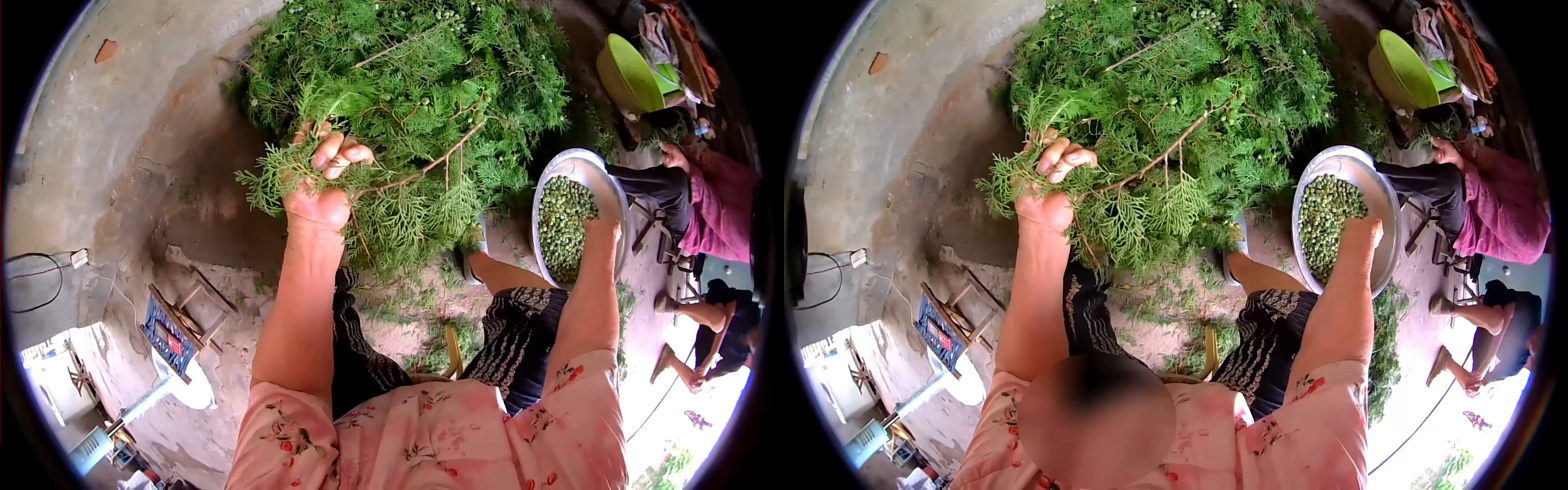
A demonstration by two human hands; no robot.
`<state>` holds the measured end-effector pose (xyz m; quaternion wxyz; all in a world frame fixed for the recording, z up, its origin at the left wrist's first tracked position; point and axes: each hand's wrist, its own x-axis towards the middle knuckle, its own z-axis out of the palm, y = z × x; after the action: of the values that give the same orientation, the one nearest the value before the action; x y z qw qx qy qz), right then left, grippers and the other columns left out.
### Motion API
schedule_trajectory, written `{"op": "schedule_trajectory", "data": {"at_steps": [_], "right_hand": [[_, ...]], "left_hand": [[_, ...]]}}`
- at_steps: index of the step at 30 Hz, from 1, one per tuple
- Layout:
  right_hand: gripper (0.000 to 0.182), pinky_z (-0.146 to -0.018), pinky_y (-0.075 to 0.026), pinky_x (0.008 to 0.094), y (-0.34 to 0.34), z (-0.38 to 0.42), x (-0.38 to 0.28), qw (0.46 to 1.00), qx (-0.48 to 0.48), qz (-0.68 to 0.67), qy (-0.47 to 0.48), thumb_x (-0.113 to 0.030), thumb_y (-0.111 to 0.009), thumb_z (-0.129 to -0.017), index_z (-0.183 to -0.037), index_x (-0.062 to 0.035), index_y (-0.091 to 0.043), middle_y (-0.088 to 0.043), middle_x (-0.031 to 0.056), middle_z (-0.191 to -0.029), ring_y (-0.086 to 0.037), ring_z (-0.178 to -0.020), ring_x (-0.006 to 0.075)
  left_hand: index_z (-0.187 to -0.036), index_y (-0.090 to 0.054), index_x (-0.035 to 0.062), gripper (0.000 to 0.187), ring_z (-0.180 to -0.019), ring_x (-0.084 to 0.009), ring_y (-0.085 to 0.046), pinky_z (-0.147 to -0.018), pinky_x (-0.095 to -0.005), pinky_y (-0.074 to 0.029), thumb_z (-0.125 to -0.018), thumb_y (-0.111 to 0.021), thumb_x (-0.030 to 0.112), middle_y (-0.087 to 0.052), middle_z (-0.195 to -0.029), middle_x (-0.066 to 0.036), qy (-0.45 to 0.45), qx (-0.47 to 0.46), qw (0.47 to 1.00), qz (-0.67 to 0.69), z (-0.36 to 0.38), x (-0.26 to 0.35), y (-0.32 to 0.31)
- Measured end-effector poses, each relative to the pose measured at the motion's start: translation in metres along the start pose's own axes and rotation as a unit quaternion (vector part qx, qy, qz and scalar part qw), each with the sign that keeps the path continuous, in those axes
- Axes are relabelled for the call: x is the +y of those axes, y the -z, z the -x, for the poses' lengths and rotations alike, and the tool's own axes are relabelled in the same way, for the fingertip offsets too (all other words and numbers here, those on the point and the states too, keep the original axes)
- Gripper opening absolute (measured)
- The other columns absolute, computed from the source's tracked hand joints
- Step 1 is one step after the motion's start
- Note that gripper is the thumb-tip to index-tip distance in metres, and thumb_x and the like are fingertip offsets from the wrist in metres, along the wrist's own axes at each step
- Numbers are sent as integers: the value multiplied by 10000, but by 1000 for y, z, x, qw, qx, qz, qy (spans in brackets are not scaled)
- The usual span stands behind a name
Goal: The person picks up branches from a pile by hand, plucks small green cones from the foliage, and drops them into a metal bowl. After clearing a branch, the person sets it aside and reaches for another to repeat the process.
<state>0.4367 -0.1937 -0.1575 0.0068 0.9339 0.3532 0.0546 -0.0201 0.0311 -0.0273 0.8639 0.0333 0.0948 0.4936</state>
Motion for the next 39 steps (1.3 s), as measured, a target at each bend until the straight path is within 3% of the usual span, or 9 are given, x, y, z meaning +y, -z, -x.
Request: {"op": "schedule_trajectory", "data": {"at_steps": [2, 3, 4, 5, 6, 9, 13, 35, 39], "right_hand": [[351, -788, -461, 447, 1, -9, -1, 937, -56, -318, -136, -137, -538, -836, -1173, -51, -485, -491, 230, -1102, -528, -960, 354], [344, -800, -465, 453, 5, -14, -11, 810, -41, -530, -247, -126, -532, -841, -1163, -18, -475, -493, 228, -1107, -529, -973, 358], [330, -811, -470, 447, 4, -27, -30, 464, -32, -806, -366, -114, -525, -848, -1143, 22, -464, -517, 210, -1082, -542, -971, 352], [312, -791, -490, 402, 32, -22, -62, 430, -117, -851, -279, -142, -528, -868, -1113, 35, -453, -540, 178, -1041, -561, -933, 316], [304, -728, -505, 368, 41, -18, -91, 586, -136, -793, -97, -173, -537, -873, -1101, 19, -483, -556, 163, -1031, -576, -861, 261], [457, -502, -400, 188, 143, 34, -199, 648, -264, -711, 76, -313, -586, -844, -1176, -12, -495, -590, 95, -1009, -540, -649, 86], [338, -422, -385, 178, 160, 69, -250, 471, -404, -782, 61, -288, -603, -832, -1031, -17, -569, -614, 76, -825, -531, -545, 78], [170, -532, -491, 254, 157, 46, -233, 605, -221, -764, 47, -162, -534, -883, -904, 5, -558, -591, 84, -780, -558, -596, 130], [169, -524, -488, 260, 156, 50, -238, 565, -252, -785, 37, -162, -526, -888, -900, 5, -551, -589, 86, -787, -558, -600, 134]], "left_hand": [[-710, -516, 59, 244, -398, -111, -349, -604, -291, -373, -881, -434, 212, -401, -465, 18, -2, -8, 999, 31, -3, 3, 1], [-710, -516, 59, 244, -398, -111, -349, -604, -291, -373, -881, -434, 212, -401, -465, 18, -2, -8, 999, 31, -3, 2, 0], [-708, -515, 63, 248, -399, -111, -353, -603, -293, -374, -883, -431, 217, -399, -464, 18, 0, -6, 1000, 27, -4, 0, 0], [-706, -515, 66, 253, -400, -112, -356, -602, -296, -374, -886, -429, 221, -398, -464, 18, 2, -3, 1000, 24, -4, -1, 0], [-706, -515, 66, 253, -400, -112, -356, -602, -296, -374, -886, -429, 221, -398, -464, 18, 2, -2, 1000, 24, -5, -3, 1], [-714, -509, 88, 237, -404, -106, -359, -600, -299, -373, -889, -420, 220, -397, -466, 21, 22, 4, 999, 31, -6, -13, 1], [-769, -516, 103, 236, -412, -109, -367, -610, -309, -383, -907, -408, 260, -420, -494, 12, 28, 7, 999, -16, -3, -20, 4], [-927, -588, 15, 155, -877, -254, -573, -849, -420, -467, -814, -511, -59, -601, -952, -124, -155, 68, 982, -85, -7, 13, -9], [-1092, -540, 25, 419, -1015, -266, -531, -909, -435, -374, -810, -611, 327, -575, -1088, -148, -94, 61, 982, -152, -2, 17, -8]]}}
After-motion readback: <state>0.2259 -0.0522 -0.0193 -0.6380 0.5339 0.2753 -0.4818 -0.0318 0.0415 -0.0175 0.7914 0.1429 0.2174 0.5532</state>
